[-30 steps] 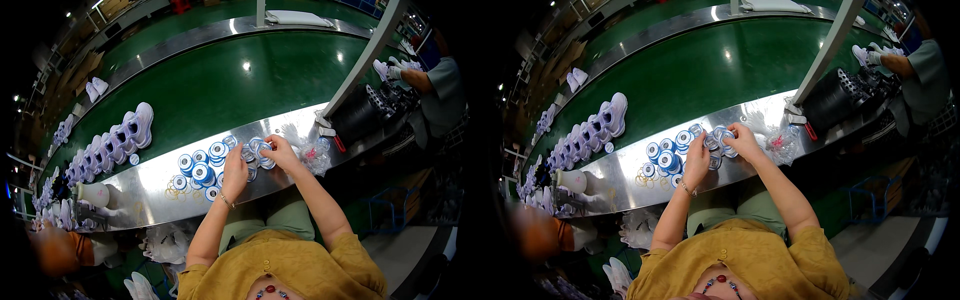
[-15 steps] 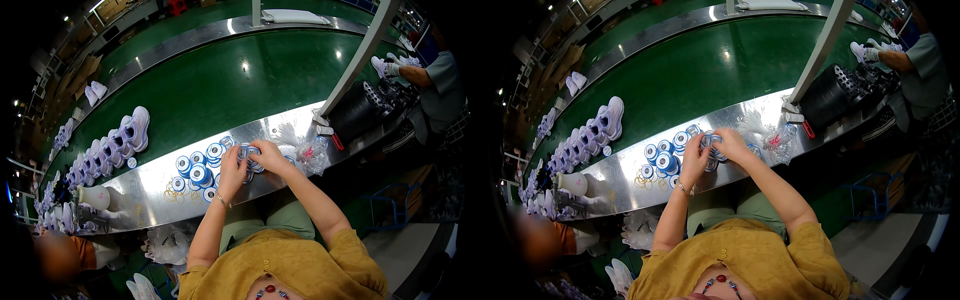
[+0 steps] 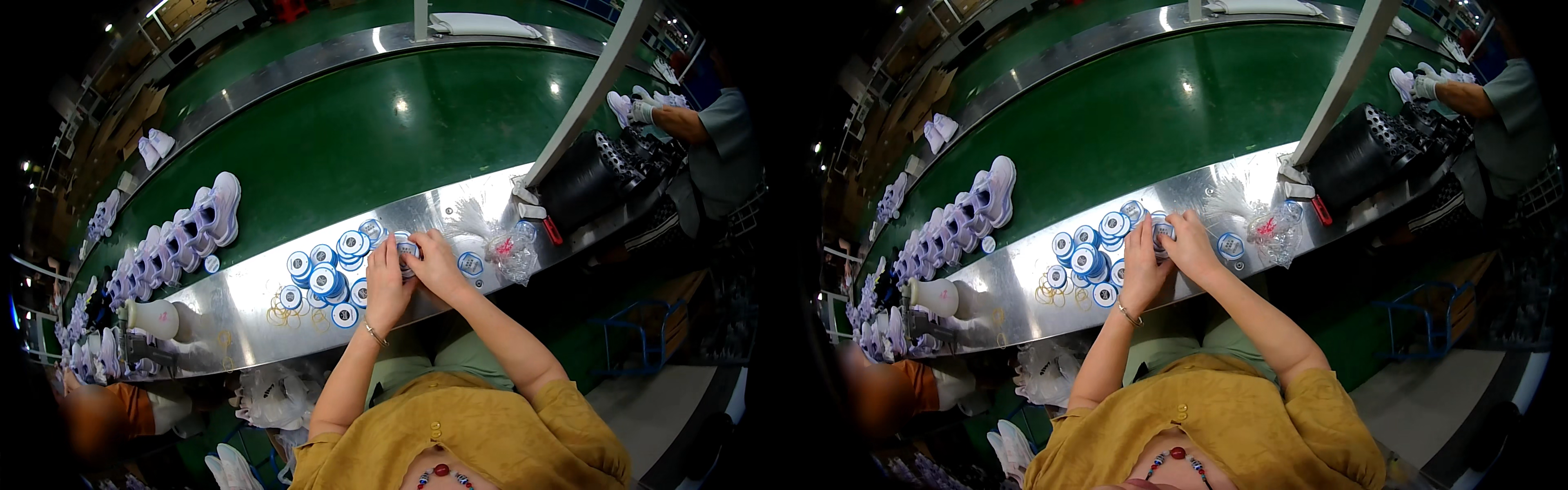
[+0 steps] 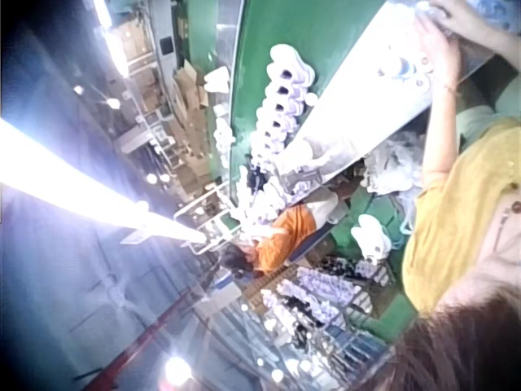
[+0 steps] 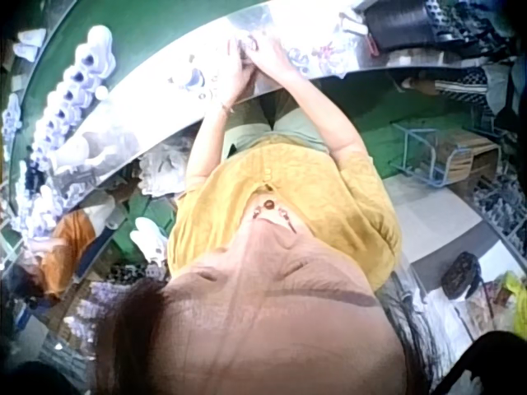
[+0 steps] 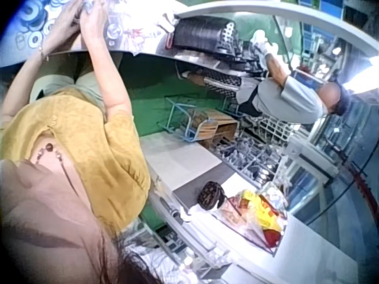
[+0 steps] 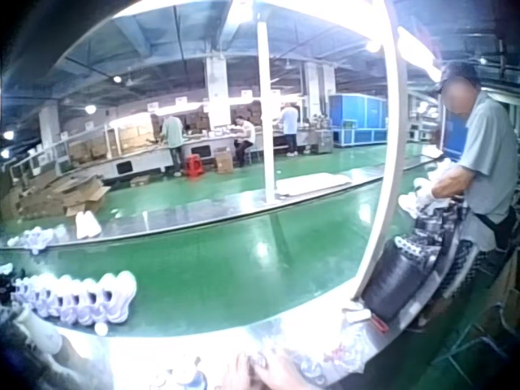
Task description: The person attaches small circular blue and white components to the tongue area of white sneakers on a conveyor belt. The person handles the components and shoes by hand, placing each component onto a shoe and then moving the shoe along the belt.
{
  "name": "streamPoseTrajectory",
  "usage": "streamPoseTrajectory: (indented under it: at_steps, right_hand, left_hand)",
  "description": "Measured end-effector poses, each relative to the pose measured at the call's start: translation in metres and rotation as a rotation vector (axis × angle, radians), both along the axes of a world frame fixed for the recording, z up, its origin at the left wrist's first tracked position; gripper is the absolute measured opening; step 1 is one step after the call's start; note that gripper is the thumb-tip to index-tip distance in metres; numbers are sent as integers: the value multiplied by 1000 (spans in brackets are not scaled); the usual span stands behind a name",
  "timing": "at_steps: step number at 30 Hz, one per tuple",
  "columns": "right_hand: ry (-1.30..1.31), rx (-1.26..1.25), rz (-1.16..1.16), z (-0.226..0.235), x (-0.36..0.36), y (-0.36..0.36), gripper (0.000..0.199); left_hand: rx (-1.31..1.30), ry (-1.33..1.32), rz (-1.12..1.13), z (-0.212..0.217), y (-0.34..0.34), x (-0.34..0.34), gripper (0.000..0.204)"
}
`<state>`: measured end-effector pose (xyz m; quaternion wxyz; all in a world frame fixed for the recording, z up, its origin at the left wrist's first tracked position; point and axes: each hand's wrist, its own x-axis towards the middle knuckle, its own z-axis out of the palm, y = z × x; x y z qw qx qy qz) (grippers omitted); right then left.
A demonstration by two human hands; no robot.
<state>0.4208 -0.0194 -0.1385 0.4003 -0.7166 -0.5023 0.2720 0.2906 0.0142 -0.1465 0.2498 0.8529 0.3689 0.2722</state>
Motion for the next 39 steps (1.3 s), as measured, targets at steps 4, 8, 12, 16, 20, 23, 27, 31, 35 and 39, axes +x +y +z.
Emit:
streamPoseTrajectory:
  at_steps: [4, 8, 12, 16, 20, 23, 27, 31, 35, 39]
  right_hand:
    - [-65, 43, 54, 3, 7, -4, 28]
    - [-226, 189, 134, 1, 20, 4, 31]
    - [-243, 170, 218, -9, 26, 11, 30]
    - [-315, 145, 231, -1, 29, 16, 29]
    - [-364, 212, 267, 18, 24, 34, 30]
    - [-518, 153, 446, 23, 7, 56, 30]
    - [-631, 259, 587, 4, -20, 80, 24]
    - [-748, 161, 690, -3, -31, 88, 25]
    - [-744, 217, 702, -12, -34, 84, 22]
    - [-702, 238, 714, -11, -42, 66, 26]
  left_hand:
    - [-54, -33, -42, -2, 7, -6, 83]
    - [-101, -86, -63, -1, 10, -3, 83]
    - [-94, -142, -44, -9, 3, 9, 82]
    - [-47, -126, -3, 7, -3, 5, 79]
    - [88, -139, 150, 10, -2, -15, 60]
    - [88, -170, 333, 20, 1, -35, 39]
    - [140, -231, 450, 30, -1, -54, 29]
    - [94, -306, 513, 28, -3, -67, 27]
    - [64, -349, 543, 22, -4, -75, 26]
    - [86, -354, 545, 17, -5, -80, 26]
